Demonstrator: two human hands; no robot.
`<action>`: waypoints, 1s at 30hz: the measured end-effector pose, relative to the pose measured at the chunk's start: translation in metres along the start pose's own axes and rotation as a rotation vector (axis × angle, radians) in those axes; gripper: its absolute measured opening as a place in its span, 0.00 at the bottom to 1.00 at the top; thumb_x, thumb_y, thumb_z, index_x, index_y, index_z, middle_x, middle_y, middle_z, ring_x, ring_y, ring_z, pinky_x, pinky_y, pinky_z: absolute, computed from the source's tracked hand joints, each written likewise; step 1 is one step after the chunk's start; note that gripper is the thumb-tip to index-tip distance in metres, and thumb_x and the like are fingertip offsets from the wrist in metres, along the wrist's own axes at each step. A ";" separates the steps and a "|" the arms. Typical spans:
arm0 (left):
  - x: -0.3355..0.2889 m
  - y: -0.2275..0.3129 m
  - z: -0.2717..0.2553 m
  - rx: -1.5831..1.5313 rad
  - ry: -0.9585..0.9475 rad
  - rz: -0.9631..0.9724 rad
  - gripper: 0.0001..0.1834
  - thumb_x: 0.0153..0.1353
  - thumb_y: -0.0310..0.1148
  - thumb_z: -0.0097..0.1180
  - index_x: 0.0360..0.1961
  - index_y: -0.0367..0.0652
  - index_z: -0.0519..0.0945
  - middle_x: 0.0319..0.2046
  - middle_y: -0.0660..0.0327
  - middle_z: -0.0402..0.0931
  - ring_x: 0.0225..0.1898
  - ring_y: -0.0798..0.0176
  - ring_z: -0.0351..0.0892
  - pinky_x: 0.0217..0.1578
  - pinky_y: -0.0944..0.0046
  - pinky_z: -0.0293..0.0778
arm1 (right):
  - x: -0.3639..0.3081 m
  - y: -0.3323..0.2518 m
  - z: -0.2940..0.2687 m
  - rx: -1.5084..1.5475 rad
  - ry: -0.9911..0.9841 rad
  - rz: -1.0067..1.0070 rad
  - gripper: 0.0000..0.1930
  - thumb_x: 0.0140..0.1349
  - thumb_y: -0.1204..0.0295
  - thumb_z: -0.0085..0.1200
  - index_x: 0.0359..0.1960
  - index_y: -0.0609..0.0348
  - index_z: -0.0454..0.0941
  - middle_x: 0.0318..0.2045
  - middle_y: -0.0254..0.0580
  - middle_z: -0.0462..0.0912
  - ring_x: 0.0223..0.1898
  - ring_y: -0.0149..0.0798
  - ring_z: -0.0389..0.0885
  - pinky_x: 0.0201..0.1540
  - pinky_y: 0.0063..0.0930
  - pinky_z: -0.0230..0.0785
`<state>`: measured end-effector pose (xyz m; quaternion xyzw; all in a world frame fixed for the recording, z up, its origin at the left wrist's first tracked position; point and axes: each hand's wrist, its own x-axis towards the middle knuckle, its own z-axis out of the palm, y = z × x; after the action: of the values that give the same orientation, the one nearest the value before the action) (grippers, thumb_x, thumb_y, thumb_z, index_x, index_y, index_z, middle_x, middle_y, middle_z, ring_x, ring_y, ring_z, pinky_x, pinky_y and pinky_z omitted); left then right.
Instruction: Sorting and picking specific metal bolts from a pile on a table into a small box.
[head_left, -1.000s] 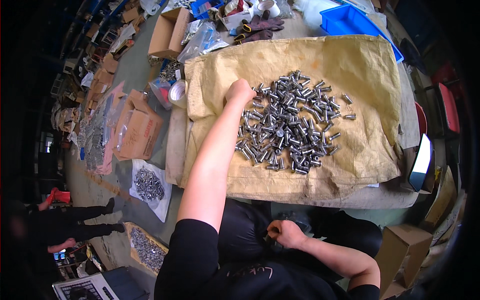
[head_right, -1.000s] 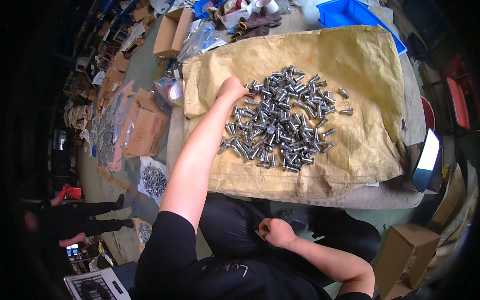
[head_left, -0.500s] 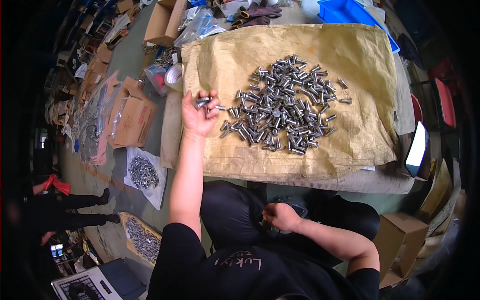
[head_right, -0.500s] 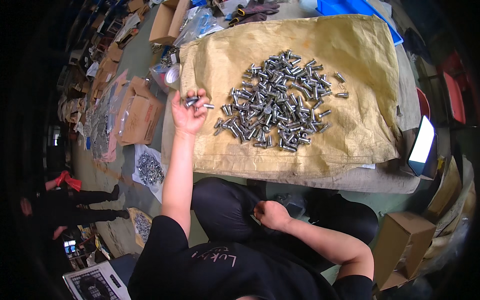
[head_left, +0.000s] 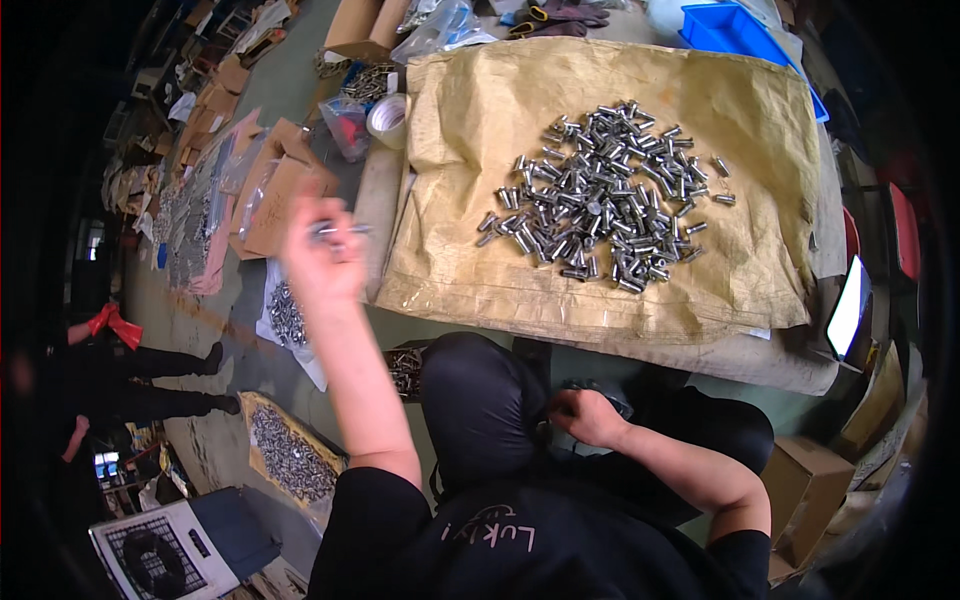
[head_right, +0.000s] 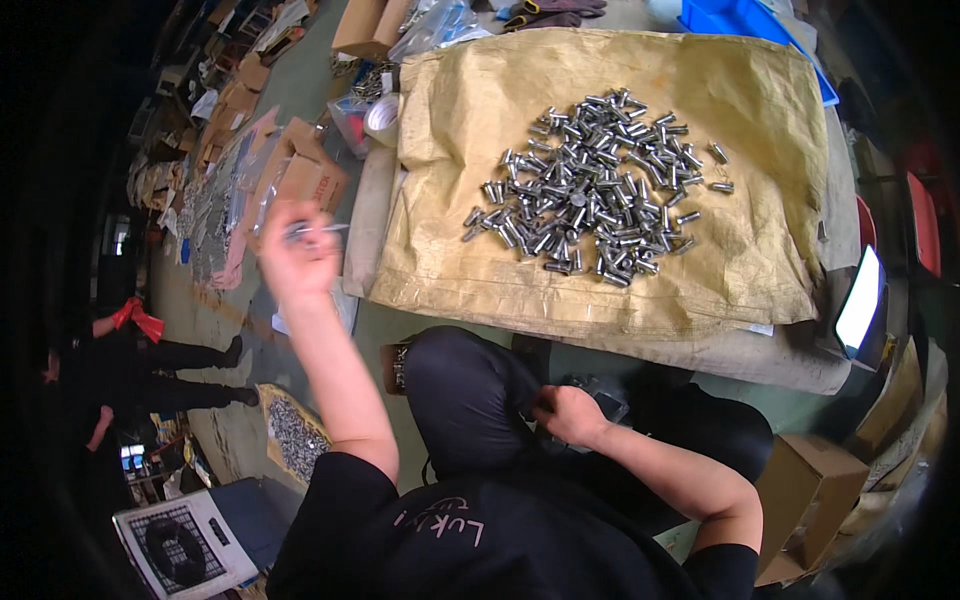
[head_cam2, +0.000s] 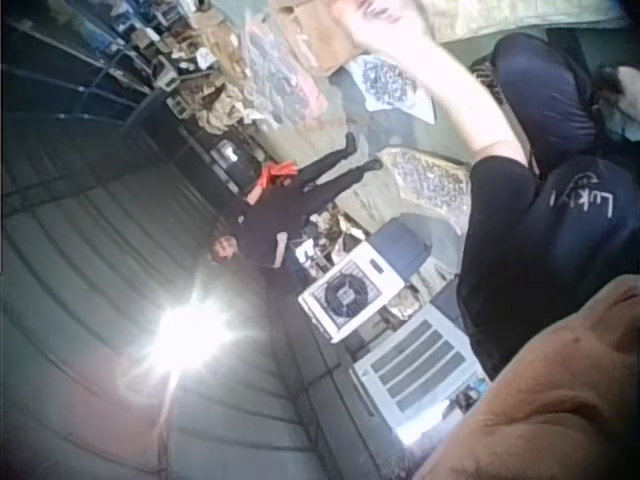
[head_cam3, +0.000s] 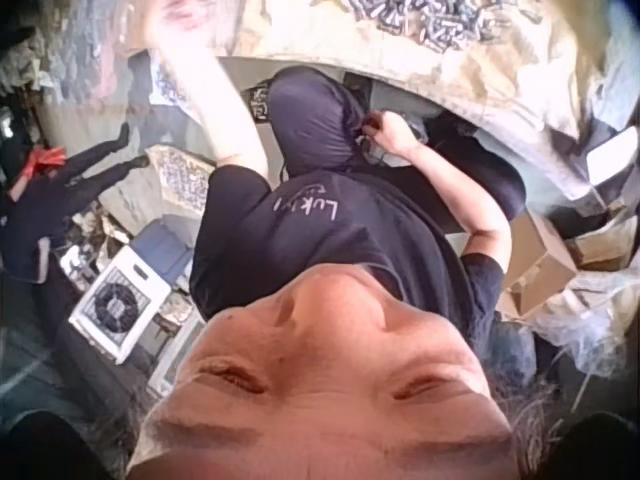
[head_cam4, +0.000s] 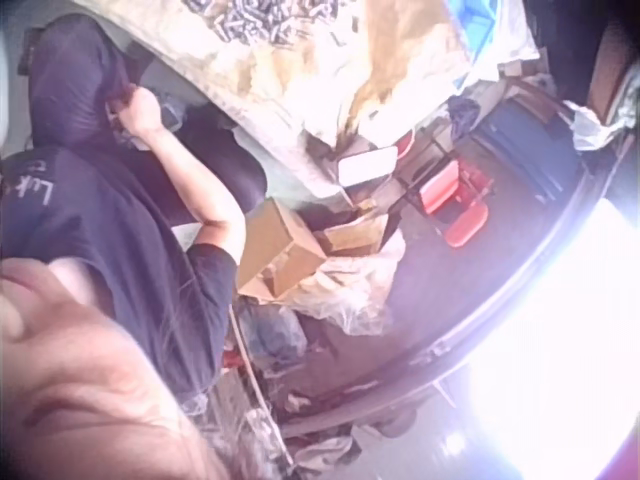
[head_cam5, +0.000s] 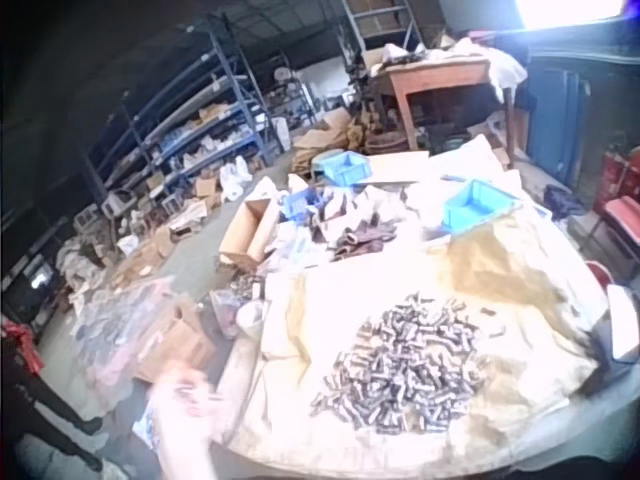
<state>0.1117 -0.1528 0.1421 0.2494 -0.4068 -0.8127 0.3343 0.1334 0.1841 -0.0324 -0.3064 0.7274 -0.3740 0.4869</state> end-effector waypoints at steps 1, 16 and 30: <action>-0.014 0.024 0.013 0.004 0.032 0.202 0.14 0.58 0.29 0.49 0.46 0.41 0.69 0.23 0.59 0.72 0.16 0.71 0.63 0.11 0.74 0.54 | -0.001 0.003 -0.003 -0.001 0.000 0.005 0.12 0.52 0.65 0.50 0.34 0.59 0.78 0.30 0.52 0.79 0.35 0.53 0.78 0.39 0.41 0.70; -0.061 0.031 0.002 0.536 0.126 1.065 0.23 0.57 0.27 0.51 0.54 0.36 0.62 0.22 0.64 0.68 0.15 0.76 0.61 0.11 0.78 0.54 | 0.005 0.009 -0.001 -0.064 -0.010 0.039 0.11 0.51 0.68 0.52 0.33 0.61 0.77 0.29 0.49 0.80 0.34 0.48 0.79 0.39 0.36 0.70; -0.105 -0.092 -0.166 0.379 0.567 -0.164 0.21 0.63 0.48 0.46 0.46 0.42 0.71 0.20 0.66 0.67 0.12 0.75 0.60 0.07 0.76 0.49 | -0.001 0.004 -0.003 0.002 0.011 -0.029 0.11 0.50 0.68 0.52 0.32 0.61 0.79 0.29 0.49 0.81 0.34 0.48 0.80 0.39 0.34 0.71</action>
<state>0.2608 -0.1153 -0.0106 0.5545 -0.4201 -0.6454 0.3155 0.1311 0.1873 -0.0344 -0.3144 0.7251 -0.3836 0.4777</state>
